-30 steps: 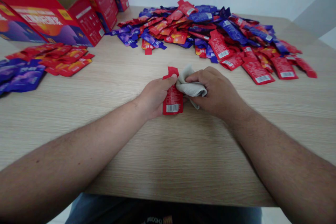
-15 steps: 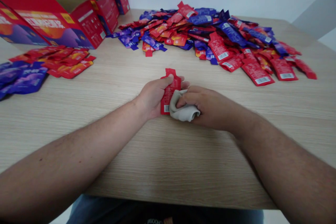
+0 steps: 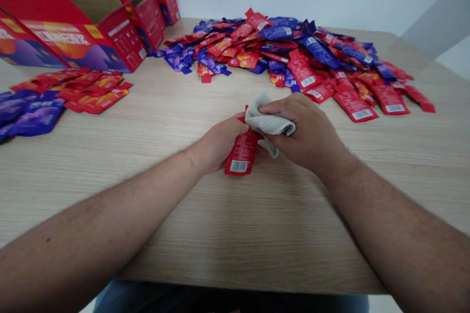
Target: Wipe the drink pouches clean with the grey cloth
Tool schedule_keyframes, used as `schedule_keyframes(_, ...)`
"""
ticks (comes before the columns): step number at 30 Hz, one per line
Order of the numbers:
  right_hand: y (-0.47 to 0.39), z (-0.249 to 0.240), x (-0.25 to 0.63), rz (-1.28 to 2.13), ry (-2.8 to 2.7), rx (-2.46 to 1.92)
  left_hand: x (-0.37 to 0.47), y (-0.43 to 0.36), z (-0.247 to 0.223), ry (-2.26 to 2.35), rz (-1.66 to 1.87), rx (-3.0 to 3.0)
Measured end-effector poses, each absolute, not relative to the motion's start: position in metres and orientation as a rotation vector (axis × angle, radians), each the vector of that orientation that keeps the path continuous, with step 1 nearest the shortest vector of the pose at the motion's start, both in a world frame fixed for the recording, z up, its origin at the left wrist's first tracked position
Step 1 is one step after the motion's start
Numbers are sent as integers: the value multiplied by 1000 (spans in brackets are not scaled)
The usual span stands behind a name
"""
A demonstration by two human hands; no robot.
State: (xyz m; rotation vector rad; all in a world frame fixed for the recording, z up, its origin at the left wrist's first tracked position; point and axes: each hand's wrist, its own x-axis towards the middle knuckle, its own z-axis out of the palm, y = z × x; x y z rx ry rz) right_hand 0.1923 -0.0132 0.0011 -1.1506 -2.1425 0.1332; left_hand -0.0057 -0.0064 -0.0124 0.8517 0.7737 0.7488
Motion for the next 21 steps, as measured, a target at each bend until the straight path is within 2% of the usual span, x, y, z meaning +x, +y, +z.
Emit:
schedule_keyframes(8,-13,6,192,193,-2197,-1133,-5,-11,-4,895,676,960)
schedule_keyframes(21,-8,1,196,167,-2113,-1196,-9,-8,-8,846,601,1004)
